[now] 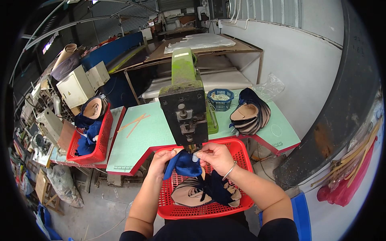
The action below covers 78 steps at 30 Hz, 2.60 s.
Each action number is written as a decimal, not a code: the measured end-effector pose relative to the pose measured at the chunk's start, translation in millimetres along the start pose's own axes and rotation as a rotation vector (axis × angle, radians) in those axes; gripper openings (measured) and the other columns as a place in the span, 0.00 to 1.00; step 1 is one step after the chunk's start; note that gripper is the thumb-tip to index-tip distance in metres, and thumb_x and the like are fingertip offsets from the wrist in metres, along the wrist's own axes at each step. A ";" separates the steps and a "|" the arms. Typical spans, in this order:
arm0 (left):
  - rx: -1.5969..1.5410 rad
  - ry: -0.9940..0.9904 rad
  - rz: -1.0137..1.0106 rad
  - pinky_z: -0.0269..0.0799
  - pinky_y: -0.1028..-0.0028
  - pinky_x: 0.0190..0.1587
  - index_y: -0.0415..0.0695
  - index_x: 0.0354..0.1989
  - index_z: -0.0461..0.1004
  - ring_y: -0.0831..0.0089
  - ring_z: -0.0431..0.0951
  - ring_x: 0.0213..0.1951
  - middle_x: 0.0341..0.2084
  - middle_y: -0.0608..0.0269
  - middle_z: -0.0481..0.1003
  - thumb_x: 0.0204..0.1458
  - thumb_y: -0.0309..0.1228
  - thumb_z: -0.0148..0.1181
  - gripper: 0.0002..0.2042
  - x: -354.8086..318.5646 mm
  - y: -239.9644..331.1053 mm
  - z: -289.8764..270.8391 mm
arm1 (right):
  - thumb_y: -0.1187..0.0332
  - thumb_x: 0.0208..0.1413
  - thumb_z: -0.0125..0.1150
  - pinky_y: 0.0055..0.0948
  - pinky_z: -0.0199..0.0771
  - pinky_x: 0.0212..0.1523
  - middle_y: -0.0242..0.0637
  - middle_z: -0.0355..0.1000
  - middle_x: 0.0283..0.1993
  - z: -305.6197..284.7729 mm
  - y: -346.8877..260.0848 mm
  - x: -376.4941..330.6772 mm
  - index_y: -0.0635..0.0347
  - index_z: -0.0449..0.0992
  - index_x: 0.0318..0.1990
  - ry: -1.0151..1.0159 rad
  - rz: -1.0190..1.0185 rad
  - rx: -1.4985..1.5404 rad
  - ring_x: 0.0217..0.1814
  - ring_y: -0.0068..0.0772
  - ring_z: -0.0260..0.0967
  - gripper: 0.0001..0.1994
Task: The person assembles blue slippers by hand in a workshop setting. They pick up slipper uppers and beige insoles from a red basket, align them, and press them together using a green manual pressing machine. The person handles the items one at a time, repeating the process for multiple units.
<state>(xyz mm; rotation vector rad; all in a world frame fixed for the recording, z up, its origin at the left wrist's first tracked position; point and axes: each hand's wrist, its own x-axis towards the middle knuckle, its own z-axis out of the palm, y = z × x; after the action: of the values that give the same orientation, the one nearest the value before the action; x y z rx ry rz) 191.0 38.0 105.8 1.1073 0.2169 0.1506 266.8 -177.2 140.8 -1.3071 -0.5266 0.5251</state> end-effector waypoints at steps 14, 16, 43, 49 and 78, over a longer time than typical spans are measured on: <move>-0.087 -0.173 -0.262 0.77 0.71 0.32 0.31 0.34 0.73 0.67 0.79 0.27 0.28 0.52 0.77 0.52 0.28 0.57 0.10 25.0 39.3 13.1 | 0.76 0.55 0.56 0.22 0.77 0.36 0.35 0.71 0.35 42.0 32.6 -23.5 0.59 0.68 0.33 0.209 0.045 0.715 0.32 0.24 0.71 0.04; -0.059 -0.173 -0.264 0.77 0.70 0.32 0.31 0.33 0.73 0.67 0.79 0.27 0.27 0.51 0.77 0.52 0.28 0.57 0.10 24.1 46.1 17.3 | 0.76 0.56 0.56 0.22 0.77 0.36 0.35 0.71 0.35 43.7 33.3 -23.8 0.59 0.68 0.34 0.208 0.053 0.744 0.32 0.24 0.71 0.03; 0.043 0.216 0.036 0.66 0.82 0.22 0.41 0.24 0.73 0.82 0.70 0.19 0.20 0.65 0.75 0.51 0.32 0.62 0.09 -31.6 -9.9 12.9 | 0.74 0.54 0.58 0.19 0.73 0.28 0.36 0.72 0.33 21.3 30.5 -21.3 0.61 0.69 0.34 0.107 0.096 0.606 0.29 0.23 0.71 0.04; -0.100 0.237 0.112 0.69 0.81 0.25 0.38 0.24 0.74 0.82 0.72 0.21 0.21 0.63 0.76 0.51 0.29 0.61 0.08 -41.6 -31.8 19.2 | 0.73 0.56 0.57 0.15 0.67 0.36 0.29 0.72 0.34 17.7 34.6 -29.5 0.63 0.74 0.36 0.089 0.036 0.311 0.35 0.15 0.67 0.04; -0.049 0.241 0.214 0.71 0.78 0.37 0.38 0.31 0.76 0.77 0.75 0.34 0.31 0.62 0.76 0.52 0.30 0.60 0.07 -49.5 -52.3 12.8 | 0.68 0.53 0.62 0.16 0.68 0.32 0.31 0.75 0.30 14.3 13.8 -12.1 0.66 0.77 0.36 -0.017 -0.070 -0.160 0.30 0.14 0.68 0.09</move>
<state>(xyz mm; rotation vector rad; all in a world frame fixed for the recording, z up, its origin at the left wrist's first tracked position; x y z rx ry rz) 146.8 -7.5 69.2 1.0615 0.3079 0.4798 247.5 -171.6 129.1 -1.4321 -0.6364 0.4430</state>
